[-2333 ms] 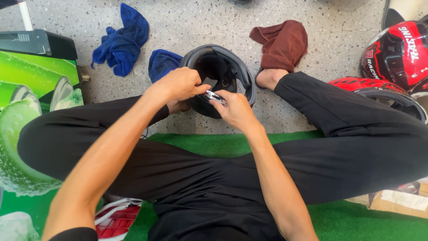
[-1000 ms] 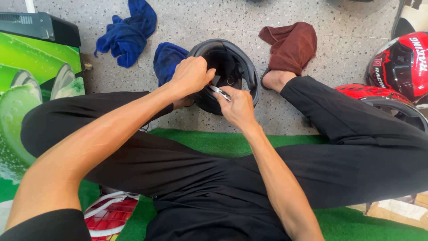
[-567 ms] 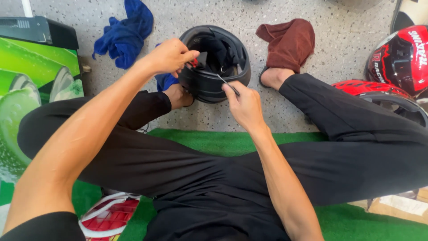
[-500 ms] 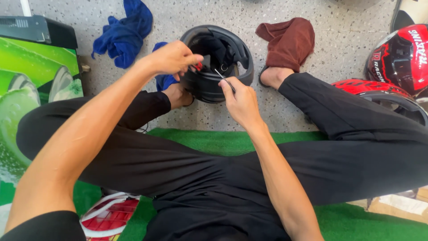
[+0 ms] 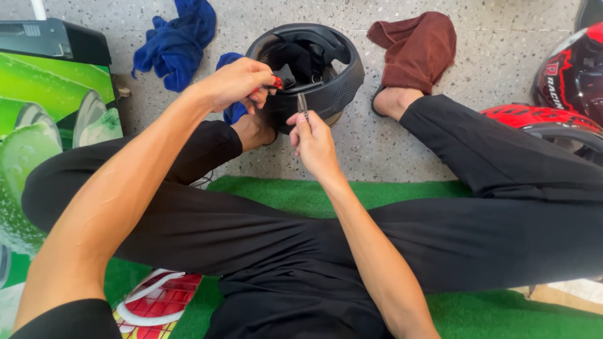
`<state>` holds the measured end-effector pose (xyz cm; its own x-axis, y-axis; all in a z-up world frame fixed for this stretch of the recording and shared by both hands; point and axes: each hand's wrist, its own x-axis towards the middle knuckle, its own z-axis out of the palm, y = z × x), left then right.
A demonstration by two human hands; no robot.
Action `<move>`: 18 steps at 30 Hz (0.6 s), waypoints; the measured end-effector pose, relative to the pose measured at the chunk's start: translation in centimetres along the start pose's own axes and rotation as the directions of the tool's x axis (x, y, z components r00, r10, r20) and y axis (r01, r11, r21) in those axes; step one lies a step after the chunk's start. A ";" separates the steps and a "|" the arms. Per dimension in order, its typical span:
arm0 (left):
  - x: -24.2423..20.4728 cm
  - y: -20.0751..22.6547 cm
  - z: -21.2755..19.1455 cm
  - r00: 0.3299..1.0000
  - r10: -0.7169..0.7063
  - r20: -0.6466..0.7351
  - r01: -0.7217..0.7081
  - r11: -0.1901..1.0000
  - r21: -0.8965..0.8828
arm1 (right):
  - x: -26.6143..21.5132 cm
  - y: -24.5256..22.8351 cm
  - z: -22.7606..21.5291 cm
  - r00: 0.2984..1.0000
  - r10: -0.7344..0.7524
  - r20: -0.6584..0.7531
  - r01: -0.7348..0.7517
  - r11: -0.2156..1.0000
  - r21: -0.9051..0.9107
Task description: The person repairs or adjusts the strap of a motorcycle helmet using pliers.
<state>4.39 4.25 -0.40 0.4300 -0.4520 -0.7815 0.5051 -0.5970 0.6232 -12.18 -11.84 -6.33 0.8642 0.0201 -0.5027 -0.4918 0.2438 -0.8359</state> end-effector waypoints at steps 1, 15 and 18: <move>-0.1 0.1 0.1 1.000 -0.002 -0.006 0.002 1.000 0.000 | 0.3 -0.2 0.1 1.000 -0.001 0.006 0.001 1.000 0.002; -2.0 -1.7 4.6 0.998 -0.066 0.024 0.065 0.725 -0.686 | -0.3 -4.0 -3.7 0.880 -0.470 -0.076 0.445 0.869 -0.218; -2.1 -1.3 5.9 0.996 -0.085 0.033 0.081 0.666 -0.742 | -1.1 -6.1 -3.0 0.944 -0.325 -0.054 0.270 0.857 -0.439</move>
<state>-1.53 2.06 0.24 0.3610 -0.4211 -0.8321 0.9262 0.0577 0.3726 -10.40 -16.23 -1.33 0.9701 -0.1130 -0.2148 -0.2347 -0.2110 -0.9489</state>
